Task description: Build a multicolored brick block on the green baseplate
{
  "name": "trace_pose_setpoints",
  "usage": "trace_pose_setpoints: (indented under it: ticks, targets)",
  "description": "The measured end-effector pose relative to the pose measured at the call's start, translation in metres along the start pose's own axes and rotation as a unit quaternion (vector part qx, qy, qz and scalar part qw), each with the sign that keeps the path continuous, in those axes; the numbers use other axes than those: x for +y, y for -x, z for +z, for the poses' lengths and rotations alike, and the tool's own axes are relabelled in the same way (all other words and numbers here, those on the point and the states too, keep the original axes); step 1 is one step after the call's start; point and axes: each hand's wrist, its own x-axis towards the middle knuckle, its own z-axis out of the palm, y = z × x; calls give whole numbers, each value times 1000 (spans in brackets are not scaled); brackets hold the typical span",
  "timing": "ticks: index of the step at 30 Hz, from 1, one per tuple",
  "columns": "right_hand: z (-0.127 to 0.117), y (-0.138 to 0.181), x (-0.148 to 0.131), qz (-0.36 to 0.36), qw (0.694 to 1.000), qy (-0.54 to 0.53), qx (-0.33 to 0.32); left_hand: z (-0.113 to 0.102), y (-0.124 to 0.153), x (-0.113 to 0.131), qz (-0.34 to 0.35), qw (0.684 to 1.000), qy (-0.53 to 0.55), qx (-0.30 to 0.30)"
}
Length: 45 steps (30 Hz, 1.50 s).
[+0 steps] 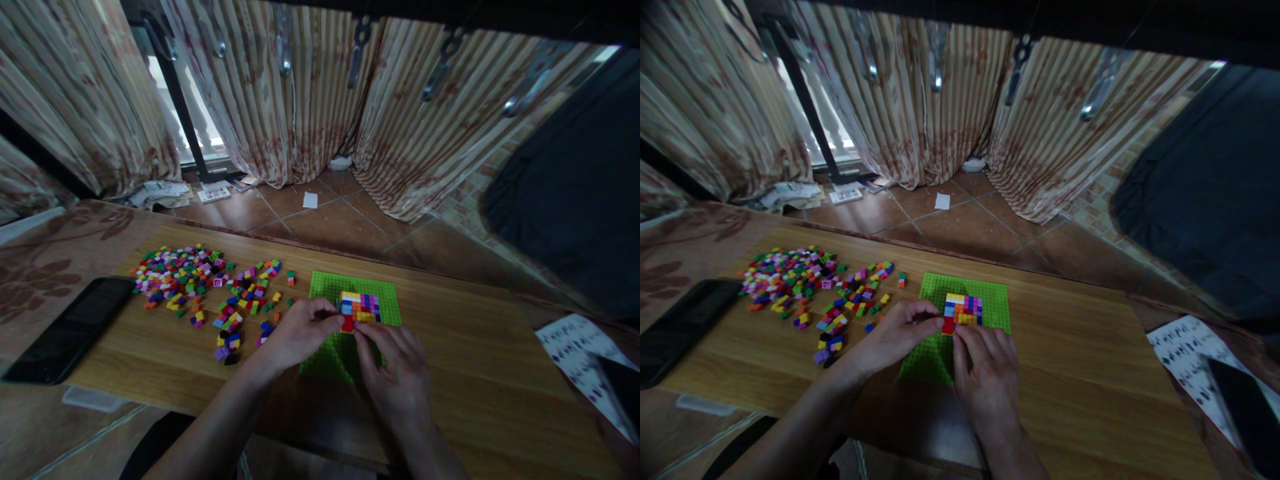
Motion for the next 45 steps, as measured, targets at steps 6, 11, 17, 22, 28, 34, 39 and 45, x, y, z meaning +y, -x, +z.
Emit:
trace_pose_setpoints:
  ticks: [6,11,17,22,28,34,39,45]
  targets:
    - [2,2,-2,-7,1000,-8,1,0,0,-2,10,1000,-7,0]
    - [3,3,-2,-7,1000,-9,5,0,0,-2,9,1000,-7,1]
    - [3,4,1,-5,999,-24,23,0,0,-2,5,1000,-13,-4]
    - [4,6,1,9,999,-43,19,0,-1,-2,5,1000,-24,1]
    - [5,7,1,43,996,-76,19,0,-1,-6,9,1000,-26,-2]
    - [5,4,0,112,986,-125,-3,2,-1,-7,5,1000,-21,7]
    - [5,1,-1,142,981,-135,-12,2,-2,-7,10,1000,-12,19]
    - [4,5,2,131,982,-135,-21,-1,0,-5,5,999,-35,2]
